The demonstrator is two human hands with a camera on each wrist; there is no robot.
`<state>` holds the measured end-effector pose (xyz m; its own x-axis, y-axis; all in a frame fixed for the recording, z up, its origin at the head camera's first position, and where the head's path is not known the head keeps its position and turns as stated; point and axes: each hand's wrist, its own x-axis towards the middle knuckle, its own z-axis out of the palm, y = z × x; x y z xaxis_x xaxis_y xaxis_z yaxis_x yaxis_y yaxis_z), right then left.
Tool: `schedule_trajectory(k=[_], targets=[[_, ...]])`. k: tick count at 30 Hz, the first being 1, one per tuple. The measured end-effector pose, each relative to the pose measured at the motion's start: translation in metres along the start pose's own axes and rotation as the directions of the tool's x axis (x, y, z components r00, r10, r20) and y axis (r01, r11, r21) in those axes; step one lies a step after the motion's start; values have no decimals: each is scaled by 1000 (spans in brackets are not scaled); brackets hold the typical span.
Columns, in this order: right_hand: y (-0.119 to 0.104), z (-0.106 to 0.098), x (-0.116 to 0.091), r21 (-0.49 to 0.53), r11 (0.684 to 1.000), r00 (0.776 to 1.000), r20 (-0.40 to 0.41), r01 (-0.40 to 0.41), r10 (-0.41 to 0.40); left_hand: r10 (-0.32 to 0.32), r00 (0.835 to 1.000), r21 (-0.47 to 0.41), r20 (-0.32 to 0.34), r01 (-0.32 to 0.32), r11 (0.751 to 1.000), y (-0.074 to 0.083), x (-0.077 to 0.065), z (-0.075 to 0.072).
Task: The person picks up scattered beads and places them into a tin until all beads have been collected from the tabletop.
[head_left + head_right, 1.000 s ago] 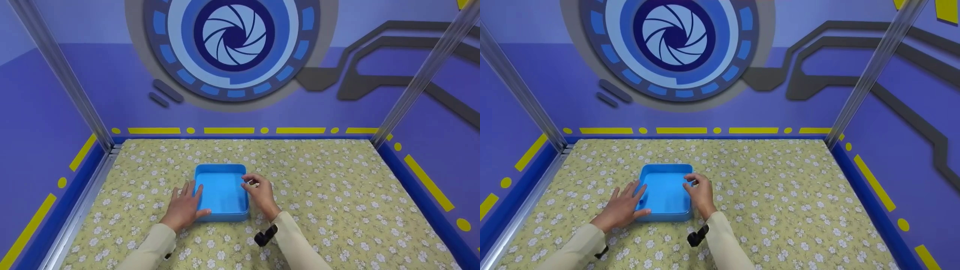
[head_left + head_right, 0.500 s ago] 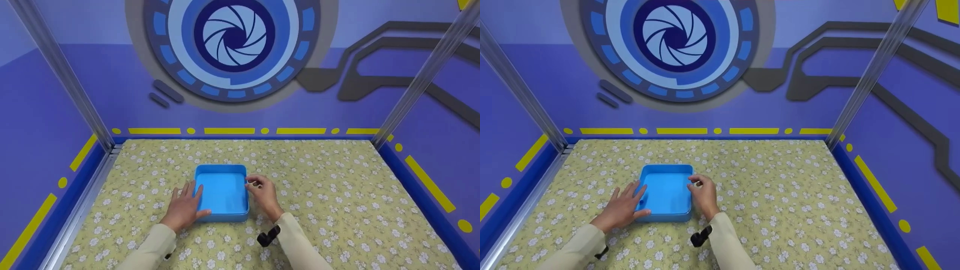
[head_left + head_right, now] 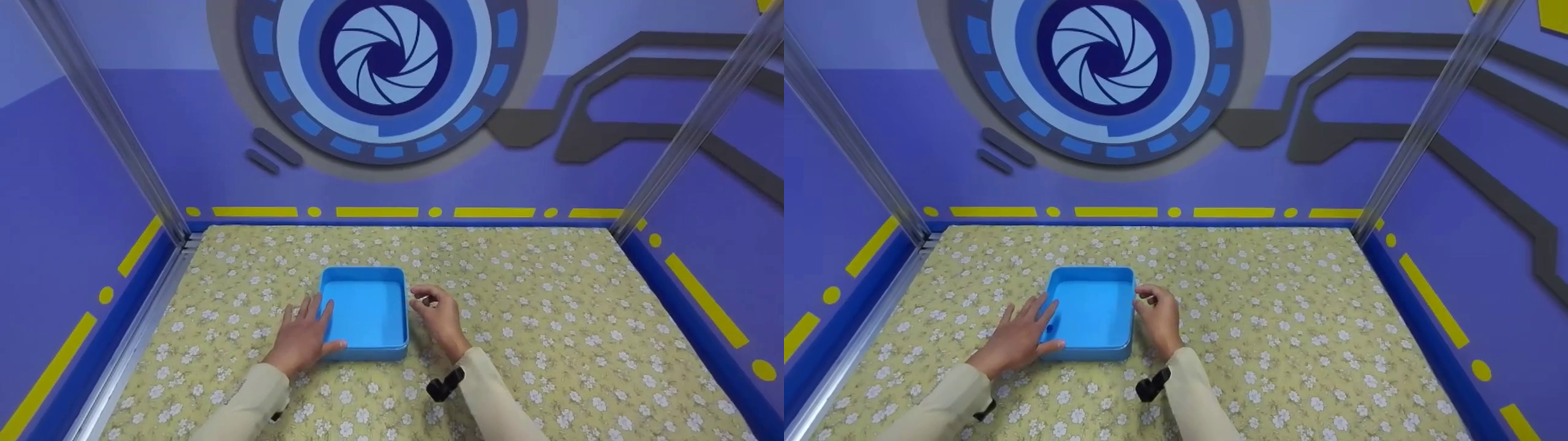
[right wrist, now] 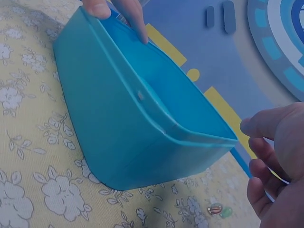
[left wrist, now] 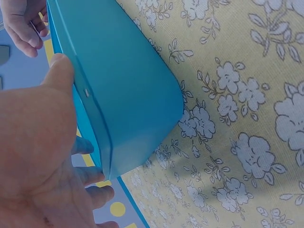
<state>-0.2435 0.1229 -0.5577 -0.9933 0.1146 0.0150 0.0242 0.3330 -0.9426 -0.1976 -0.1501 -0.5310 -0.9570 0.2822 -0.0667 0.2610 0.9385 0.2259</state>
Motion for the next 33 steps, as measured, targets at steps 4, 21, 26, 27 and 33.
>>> schedule_trajectory(k=[4,21,26,27,33], targets=[[7,-3,1,16,1000,1000,3,-7,7,0,1000,-1,6,0,1000,-1,-1,-1],[27,-15,3,-11,1000,1000,-27,15,-15,14,1000,4,-21,-14,1000,2,-2,-3],[34,-16,5,-3,1000,999,-35,7,-7,19,1000,1,-20,-19,1000,2,-1,-3],[35,-16,5,4,1000,999,-36,-2,2,19,1000,2,-18,-19,1000,2,-1,-3],[40,-13,6,25,998,998,-34,-58,59,9,1000,9,-12,-9,1000,1,0,-1]])
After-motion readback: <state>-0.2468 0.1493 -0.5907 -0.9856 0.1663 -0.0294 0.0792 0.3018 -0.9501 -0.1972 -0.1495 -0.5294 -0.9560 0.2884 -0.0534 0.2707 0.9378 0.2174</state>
